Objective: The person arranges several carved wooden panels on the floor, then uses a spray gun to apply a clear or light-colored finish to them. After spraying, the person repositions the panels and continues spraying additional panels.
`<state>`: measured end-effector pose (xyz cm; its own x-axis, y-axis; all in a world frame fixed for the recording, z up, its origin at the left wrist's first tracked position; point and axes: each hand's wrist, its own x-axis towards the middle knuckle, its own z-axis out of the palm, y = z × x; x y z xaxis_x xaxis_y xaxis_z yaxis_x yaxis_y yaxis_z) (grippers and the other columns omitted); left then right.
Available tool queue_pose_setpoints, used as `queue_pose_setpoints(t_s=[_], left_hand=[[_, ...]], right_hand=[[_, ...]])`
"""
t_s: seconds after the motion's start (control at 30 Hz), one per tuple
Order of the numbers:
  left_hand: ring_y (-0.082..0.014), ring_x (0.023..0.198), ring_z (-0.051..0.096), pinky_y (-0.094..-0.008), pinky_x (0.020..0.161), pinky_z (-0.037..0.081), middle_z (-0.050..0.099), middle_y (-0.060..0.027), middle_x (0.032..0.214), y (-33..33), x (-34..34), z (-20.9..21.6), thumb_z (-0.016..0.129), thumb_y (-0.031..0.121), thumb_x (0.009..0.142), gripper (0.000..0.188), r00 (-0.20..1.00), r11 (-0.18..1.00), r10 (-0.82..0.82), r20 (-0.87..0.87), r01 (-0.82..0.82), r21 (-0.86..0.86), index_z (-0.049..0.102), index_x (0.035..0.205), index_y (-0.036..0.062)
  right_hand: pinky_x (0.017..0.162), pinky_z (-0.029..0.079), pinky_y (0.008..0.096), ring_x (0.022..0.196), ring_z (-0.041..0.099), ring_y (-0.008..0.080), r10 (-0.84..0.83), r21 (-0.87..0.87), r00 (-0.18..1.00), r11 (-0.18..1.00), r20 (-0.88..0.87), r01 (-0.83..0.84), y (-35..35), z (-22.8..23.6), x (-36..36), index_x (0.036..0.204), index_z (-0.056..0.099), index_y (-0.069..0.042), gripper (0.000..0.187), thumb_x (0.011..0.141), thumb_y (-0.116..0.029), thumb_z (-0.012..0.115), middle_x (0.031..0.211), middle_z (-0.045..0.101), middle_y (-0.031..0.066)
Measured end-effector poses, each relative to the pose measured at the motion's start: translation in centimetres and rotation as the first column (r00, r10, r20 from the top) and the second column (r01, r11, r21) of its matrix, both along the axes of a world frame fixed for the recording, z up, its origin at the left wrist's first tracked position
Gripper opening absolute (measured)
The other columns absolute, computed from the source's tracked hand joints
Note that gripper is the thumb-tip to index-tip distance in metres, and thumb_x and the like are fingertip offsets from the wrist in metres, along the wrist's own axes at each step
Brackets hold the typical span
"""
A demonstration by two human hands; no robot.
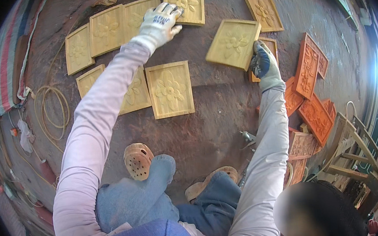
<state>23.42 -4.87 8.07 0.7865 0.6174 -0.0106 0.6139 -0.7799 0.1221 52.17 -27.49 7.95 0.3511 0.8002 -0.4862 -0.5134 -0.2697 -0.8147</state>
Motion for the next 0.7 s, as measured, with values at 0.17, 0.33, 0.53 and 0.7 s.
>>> queue_pose_setpoints(t_s=[0.17,0.33,0.53,0.7], left_hand=[[-0.024,0.125,0.053,-0.0421,0.096,0.049,0.057,-0.0046,0.131,0.0,2.2,-2.5,0.066,0.03,0.091,0.041,0.993,0.999,-0.043,-0.106,0.045,0.011,0.056,0.129,0.0154],[-0.0264,0.118,0.058,-0.0425,0.093,0.051,0.059,-0.007,0.125,-0.8,2.5,-3.5,0.064,0.029,0.092,0.037,0.996,0.999,-0.041,-0.084,0.038,-0.033,0.057,0.126,0.0148],[-0.0277,0.114,0.059,-0.0415,0.093,0.051,0.061,-0.0069,0.119,-0.7,0.6,-4.1,0.068,0.032,0.09,0.038,1.0,0.999,-0.018,-0.01,0.018,-0.039,0.06,0.122,0.0142],[-0.0275,0.114,0.058,-0.0404,0.095,0.05,0.063,-0.0084,0.116,-1.3,0.5,-3.7,0.07,0.036,0.088,0.039,0.999,1.0,0.012,0.049,-0.011,-0.015,0.063,0.12,0.0144]], right_hand=[[0.064,0.052,0.025,0.091,0.063,0.0119,0.176,-0.242,0.91,0.966,0.377,-0.087,-0.4,-1.4,-4.2,0.134,0.049,-0.004,0.059,0.088,-0.029,0.076,0.114,0.065,0.008],[0.056,0.049,0.0212,0.081,0.062,0.0077,0.43,-0.271,0.86,0.893,0.276,-0.359,-3.8,0.9,-4.6,0.142,0.044,-0.004,0.064,0.087,-0.017,0.075,0.118,0.062,0.0051],[0.096,0.048,0.0396,0.115,0.06,0.0335,0.712,-0.666,0.184,0.7,0.677,-0.259,-6.3,0.3,-4.9,0.137,0.051,-0.003,0.067,0.086,-0.042,0.073,0.129,0.058,0.0218],[0.088,0.052,0.0486,0.107,0.065,0.0411,0.78,-0.742,0.055,0.569,0.624,0.354,-1.4,-0.2,-4.4,0.121,0.049,-0.006,0.052,0.086,-0.037,0.073,0.116,0.062,0.0221]])
